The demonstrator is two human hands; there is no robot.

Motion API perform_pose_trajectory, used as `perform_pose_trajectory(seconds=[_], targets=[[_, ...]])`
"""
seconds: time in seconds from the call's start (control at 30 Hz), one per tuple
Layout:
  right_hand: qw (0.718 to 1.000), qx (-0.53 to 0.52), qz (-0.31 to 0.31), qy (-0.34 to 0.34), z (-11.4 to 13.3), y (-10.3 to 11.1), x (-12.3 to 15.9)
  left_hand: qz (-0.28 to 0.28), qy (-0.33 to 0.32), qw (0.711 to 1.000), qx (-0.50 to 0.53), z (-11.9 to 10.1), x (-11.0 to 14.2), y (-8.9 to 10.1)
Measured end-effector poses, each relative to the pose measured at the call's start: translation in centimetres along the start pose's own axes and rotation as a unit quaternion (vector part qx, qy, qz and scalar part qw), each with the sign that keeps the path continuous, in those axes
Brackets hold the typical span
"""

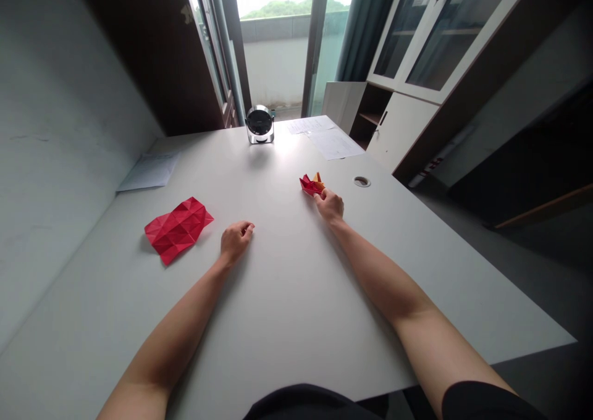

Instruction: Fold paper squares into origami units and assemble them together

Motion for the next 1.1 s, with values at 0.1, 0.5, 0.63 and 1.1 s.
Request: perform_pose_trajectory(seconds=[0.1, 0.5, 0.63, 1.1], targets=[[0.999, -0.024, -0.027, -0.006, -0.3, 0.2, 0.0, 0.017, 0.020, 0.999, -0.020, 0.0, 0.0, -0.1], [0.981, -0.068, -0.056, 0.170, 3.8, 1.2, 1.9, 0.027, 0.020, 0.999, -0.021, -0.1, 0.0, -0.2], [0.962, -0.038, -0.037, 0.269, 6.5, 1.0, 4.0, 0.029, 0.019, 0.999, -0.018, -0.1, 0.0, -0.2], [0.960, 0.146, 0.074, 0.227, 5.5, -1.5, 3.2, 0.030, 0.007, 0.999, -0.033, -0.6, 0.1, -0.5]])
Point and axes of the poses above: each hand's wrist, its own x-axis away from the middle knuckle, its own y-axis out of the back of the hand, z = x × y, the point moved 8 cm from there along -x, towards the middle knuckle, and after that the axes turned 11 degrees about x, right-handed, at the moved point
